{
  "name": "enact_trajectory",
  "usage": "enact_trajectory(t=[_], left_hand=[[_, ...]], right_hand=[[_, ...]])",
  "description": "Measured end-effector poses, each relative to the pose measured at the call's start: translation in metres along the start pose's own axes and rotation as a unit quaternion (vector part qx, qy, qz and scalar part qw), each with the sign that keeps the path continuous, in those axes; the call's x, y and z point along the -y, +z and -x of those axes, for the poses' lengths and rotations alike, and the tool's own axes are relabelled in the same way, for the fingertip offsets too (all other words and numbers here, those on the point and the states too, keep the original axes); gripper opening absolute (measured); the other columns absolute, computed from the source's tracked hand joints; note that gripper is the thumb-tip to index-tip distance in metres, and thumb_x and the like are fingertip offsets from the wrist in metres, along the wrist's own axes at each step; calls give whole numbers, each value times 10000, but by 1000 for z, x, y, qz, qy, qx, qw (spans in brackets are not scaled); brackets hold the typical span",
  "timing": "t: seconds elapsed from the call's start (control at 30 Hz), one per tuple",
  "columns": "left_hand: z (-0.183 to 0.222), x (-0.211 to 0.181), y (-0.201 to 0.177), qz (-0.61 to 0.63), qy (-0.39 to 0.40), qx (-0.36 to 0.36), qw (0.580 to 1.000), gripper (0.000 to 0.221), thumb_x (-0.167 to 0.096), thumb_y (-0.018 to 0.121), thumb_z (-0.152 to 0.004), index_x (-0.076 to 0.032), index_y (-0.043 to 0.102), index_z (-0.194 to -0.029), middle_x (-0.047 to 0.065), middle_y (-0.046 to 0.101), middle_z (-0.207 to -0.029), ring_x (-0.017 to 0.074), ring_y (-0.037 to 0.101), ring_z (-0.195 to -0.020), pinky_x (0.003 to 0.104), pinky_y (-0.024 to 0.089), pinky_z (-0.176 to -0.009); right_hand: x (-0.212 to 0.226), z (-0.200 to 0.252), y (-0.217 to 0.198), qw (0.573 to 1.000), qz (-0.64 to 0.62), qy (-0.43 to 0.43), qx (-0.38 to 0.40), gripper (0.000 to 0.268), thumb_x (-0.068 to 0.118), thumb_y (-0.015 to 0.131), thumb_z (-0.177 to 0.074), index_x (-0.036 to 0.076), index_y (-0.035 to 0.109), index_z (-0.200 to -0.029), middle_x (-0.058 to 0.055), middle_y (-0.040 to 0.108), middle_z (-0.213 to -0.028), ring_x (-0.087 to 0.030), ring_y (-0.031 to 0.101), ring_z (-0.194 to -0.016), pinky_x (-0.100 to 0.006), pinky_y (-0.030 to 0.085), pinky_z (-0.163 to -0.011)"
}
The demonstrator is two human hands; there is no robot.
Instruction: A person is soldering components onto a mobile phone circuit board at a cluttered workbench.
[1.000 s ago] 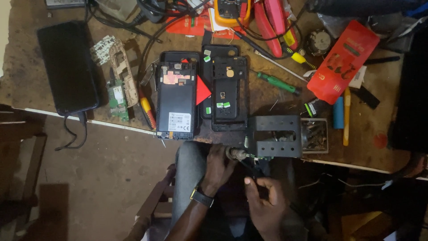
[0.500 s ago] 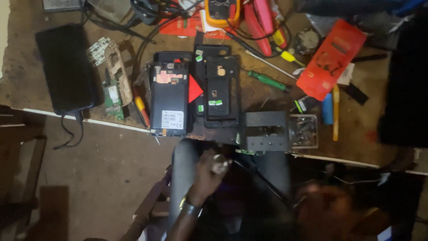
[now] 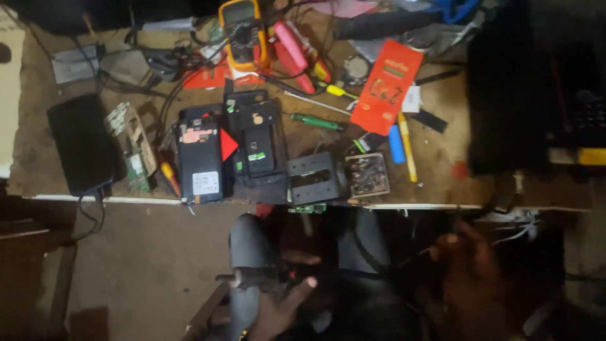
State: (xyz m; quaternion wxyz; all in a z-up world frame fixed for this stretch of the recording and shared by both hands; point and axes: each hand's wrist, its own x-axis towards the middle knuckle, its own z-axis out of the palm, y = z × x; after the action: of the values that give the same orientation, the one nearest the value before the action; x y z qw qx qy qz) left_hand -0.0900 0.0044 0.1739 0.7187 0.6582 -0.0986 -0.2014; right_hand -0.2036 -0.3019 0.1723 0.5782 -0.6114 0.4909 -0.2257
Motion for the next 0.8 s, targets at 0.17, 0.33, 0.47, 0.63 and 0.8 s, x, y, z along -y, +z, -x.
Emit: enact_trajectory(t=[0.17, 0.33, 0.47, 0.63, 0.8], left_hand=[[-17, -12, 73, -37, -41, 92, 994, 709, -207, 822, -916, -91, 343, -1426, -15, 770, -1139, 115, 637, -923, 264, 476, -956], [-59, -52, 155, -158, 82, 182, 967, 226, -312, 782, -956, -152, 764, -1114, -28, 793, -1024, 140, 714, -1010, 339, 440, -1049], [-71, -69, 202, -145, 149, 214, 954, 223, -265, 791, -975, -124, 630, -912, 23, 671, -851, 163, 603, -785, 349, 508, -755], [-68, -67, 235, -148, 173, 217, 949, 198, -275, 780, -980, -117, 664, -961, 43, 706, -917, 202, 656, -829, 353, 534, -778], [-71, -74, 270, -175, 162, 225, 945, 386, -358, 725, -967, -61, 659, -1206, 136, 748, -1168, 322, 746, -1065, 418, 548, -879]], right_hand=[[9, -55, -55, 978, -158, -135, -20, 265, 111, 653, -1059, 174, 577, -1305, -33, 664, -1304, -133, 687, -1104, -275, 600, -915], [-19, -163, -120, 913, -378, -154, -4, 237, 194, 644, -1032, 165, 644, -1267, -21, 658, -1083, -192, 612, -765, -265, 472, -626], [45, -183, -87, 967, -215, -98, -96, 33, 223, 661, -1071, 252, 650, -1083, 40, 735, -926, -9, 495, -529, -170, 349, -451], [39, -203, -88, 963, -211, -107, -128, 162, 91, 738, -992, 238, 669, -992, 17, 767, -935, -47, 639, -668, -176, 444, -526], [17, -203, -96, 953, -217, -166, -128, 162, 127, 757, -979, 216, 630, -1027, 25, 712, -901, -47, 628, -681, -199, 379, -473]])
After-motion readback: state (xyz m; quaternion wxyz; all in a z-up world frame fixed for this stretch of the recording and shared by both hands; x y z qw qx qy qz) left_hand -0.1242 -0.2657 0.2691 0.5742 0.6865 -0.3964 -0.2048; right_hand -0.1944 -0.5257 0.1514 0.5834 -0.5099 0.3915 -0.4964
